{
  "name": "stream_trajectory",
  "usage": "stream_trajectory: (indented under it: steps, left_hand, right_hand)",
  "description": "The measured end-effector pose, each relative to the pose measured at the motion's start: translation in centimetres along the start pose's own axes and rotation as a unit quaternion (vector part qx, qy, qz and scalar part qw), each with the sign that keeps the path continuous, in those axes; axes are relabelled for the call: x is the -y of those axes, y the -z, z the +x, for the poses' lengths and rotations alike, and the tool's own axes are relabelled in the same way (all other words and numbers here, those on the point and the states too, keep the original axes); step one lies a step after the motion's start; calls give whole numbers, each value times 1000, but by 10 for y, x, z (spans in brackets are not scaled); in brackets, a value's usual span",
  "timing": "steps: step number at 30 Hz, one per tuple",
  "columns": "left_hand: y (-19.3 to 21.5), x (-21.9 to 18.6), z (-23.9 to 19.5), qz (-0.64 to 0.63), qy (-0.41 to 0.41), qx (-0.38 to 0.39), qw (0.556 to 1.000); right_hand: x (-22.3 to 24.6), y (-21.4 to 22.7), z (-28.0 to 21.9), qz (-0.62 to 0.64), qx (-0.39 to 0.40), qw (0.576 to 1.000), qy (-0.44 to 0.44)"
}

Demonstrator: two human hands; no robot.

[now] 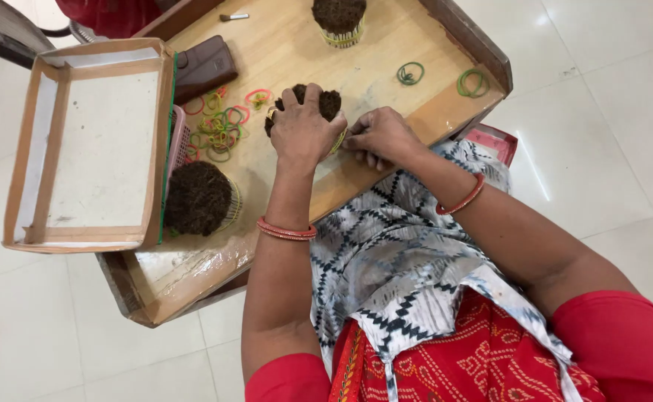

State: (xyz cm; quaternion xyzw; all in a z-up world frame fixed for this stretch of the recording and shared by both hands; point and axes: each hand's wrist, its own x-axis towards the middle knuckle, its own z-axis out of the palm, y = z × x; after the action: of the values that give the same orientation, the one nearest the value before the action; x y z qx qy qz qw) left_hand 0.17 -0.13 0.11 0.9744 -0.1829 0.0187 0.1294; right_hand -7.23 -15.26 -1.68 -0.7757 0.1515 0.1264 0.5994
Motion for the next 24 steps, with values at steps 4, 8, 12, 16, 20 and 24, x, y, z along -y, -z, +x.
stream_trajectory:
  steps: [4,8,12,16,20,24]
  left_hand:
    - [-5,-1,2,-4,1,-10,1000]
    - [-4,-1,3,5,6,-6,1000]
    - [-5,-2,3,17,11,-17,1000]
    - [-7,1,4,18,15,-17,1000]
    - [-4,-3,4,21,20,-9,1000]
    - [-3,-2,4,22,34,3,999]
  right_hand:
    - [-13,1,11,61,17,998,2]
    - [-16,-3,17,79,14,997,-19]
    - [-21,-5,18,109,-7,994,6]
    - [-23,-8,21,110,-7,994,26]
    - [-19,-10,24,92,-14,996,6]
    - [-20,-8,25,92,-2,996,2]
